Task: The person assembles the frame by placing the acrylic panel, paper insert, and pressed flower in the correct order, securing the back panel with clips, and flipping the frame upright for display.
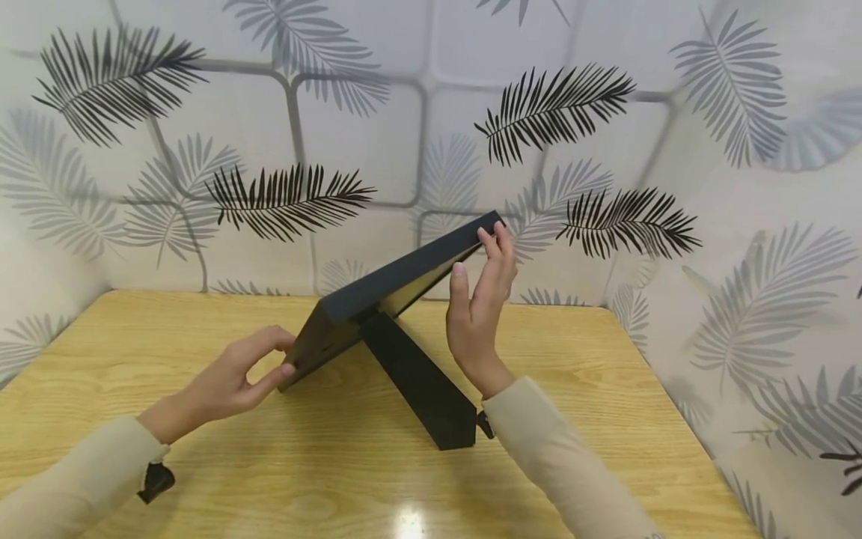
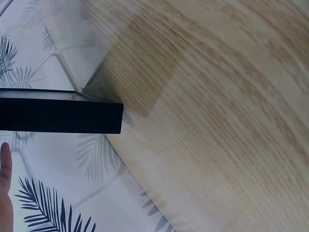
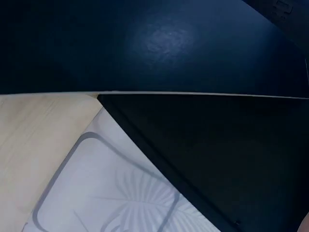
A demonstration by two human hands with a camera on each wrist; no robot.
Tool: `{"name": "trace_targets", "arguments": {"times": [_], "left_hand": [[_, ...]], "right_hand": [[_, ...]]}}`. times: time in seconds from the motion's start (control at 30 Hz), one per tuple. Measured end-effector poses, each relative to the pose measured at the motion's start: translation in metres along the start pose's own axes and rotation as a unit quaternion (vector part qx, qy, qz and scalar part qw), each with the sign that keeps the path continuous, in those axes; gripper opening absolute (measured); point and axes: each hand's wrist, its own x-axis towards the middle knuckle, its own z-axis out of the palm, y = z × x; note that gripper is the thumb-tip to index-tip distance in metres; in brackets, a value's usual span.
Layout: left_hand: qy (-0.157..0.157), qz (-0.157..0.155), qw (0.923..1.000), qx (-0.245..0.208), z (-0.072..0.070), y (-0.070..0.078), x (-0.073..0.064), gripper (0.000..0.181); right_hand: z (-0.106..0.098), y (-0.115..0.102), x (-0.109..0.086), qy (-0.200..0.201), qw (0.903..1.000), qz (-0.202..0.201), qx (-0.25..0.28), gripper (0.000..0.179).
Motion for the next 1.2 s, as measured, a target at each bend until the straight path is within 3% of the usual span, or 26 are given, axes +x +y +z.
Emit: {"name": "trace_targets", "arguments": {"times": [0.3, 0.43, 0.53, 0.77, 0.97, 1.07, 1.2], "left_hand": [[0.012, 0.028, 0.9995, -0.011, 0.005, 0.006, 0.005, 0.018], [0.009, 0.041, 0.9990, -0.015, 0.011, 0.013, 0.008, 0.019], [0.010, 0.056, 0.9982, -0.018, 0.015, 0.019, 0.012, 0.021], [0.011, 0.080, 0.9963, -0.028, 0.027, 0.029, 0.020, 0.025], [0.012, 0.079, 0.9967, -0.014, 0.035, 0.038, 0.025, 0.024], [0.015, 0.084, 0.9963, -0.007, 0.038, 0.044, 0.028, 0.024], [0.016, 0.095, 0.9954, 0.000, 0.044, 0.050, 0.030, 0.025]], "right_hand": [[0.003, 0.037, 0.005, -0.007, 0.9991, 0.025, -0.033, 0.045], [-0.001, 0.046, 0.014, -0.045, 0.9973, 0.054, -0.020, 0.046], [-0.003, 0.052, 0.023, -0.086, 0.9929, 0.080, 0.021, 0.045], [-0.001, 0.065, 0.043, -0.164, 0.9639, 0.150, 0.148, 0.045], [0.001, 0.076, 0.055, -0.205, 0.9232, 0.203, 0.254, 0.043], [0.002, 0.079, 0.059, -0.222, 0.9141, 0.199, 0.275, 0.041], [0.004, 0.082, 0.065, -0.235, 0.9109, 0.171, 0.293, 0.037]]}}
